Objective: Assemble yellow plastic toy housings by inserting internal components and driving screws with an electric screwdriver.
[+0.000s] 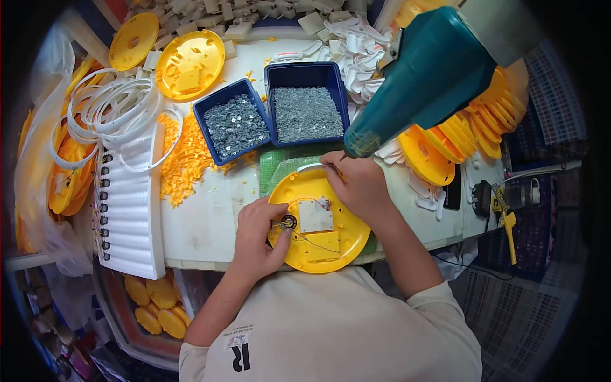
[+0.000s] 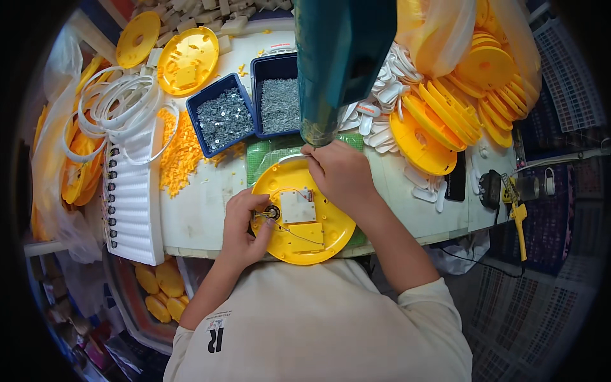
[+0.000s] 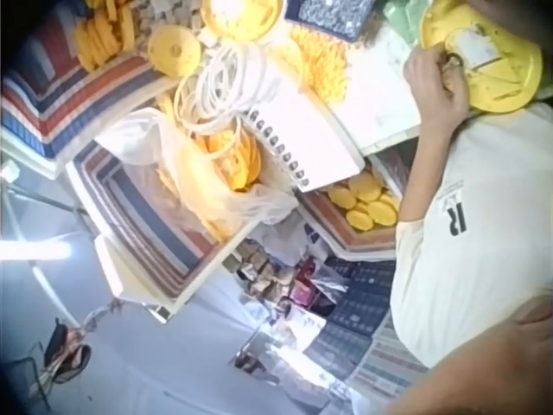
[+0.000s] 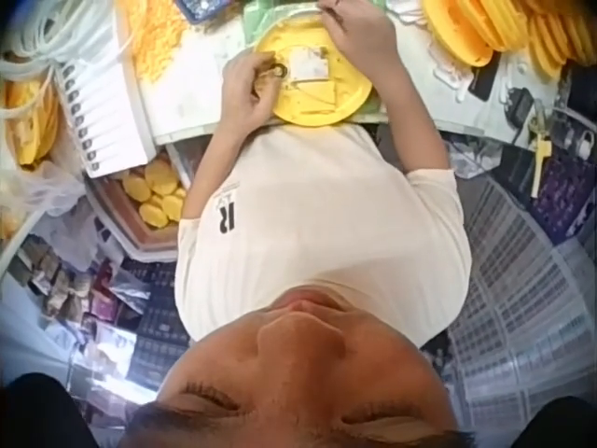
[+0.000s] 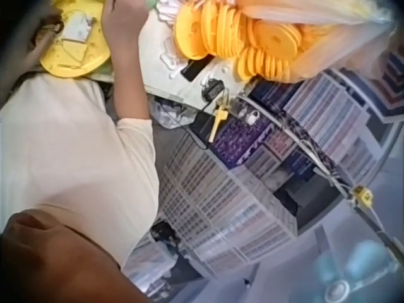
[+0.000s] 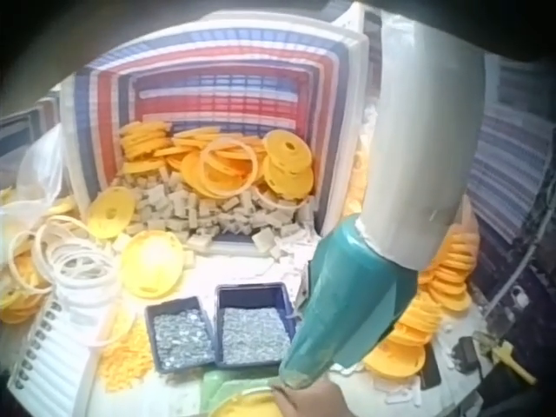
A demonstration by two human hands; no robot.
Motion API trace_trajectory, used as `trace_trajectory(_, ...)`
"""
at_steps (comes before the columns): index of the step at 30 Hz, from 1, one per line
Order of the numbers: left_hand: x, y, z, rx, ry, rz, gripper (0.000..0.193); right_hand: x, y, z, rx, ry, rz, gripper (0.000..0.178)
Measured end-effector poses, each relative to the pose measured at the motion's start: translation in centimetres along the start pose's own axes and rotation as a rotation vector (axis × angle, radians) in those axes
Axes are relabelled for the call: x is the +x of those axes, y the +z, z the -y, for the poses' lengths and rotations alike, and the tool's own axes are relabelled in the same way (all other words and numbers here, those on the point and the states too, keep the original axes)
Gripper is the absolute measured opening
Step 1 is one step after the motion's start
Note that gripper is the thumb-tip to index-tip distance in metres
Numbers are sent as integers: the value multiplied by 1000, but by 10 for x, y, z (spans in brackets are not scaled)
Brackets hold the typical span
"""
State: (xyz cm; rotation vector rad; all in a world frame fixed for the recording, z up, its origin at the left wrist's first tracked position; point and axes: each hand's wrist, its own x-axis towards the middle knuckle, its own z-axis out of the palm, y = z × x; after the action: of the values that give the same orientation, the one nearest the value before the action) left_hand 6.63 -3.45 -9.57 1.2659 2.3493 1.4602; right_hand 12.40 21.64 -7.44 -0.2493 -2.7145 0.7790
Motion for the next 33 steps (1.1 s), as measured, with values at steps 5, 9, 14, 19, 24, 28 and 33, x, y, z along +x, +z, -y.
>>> trace_trajectory(5, -1, -1, 1, 7, 8, -9, 46, 6, 1, 2, 4, -100, -27, 15)
trace_trajectory(9, 0, -2, 0, 14, 15, -6, 46, 0, 3, 0, -33, -131, -10, 18)
trace_trajectory(14, 3, 3, -2, 7, 16, -17, 45, -3, -11, 11, -92, -135, -37, 19)
trace_trajectory(19, -2, 11, 7, 31, 25, -26, 46, -6, -39, 1, -14, -133, -250, 19)
trace_trajectory(24, 5, 5, 10, 90, -3, 10, 47, -10, -108, -40, -336, 10, -562, 16)
trace_trajectory(28, 7, 4, 9, -86, 61, -64, 45, -17, -161, -110, -514, 197, -660, 19)
trace_trajectory(33, -1, 2, 16, -157, 32, -167, 8, -10, -207, -195, -342, 606, -449, 27)
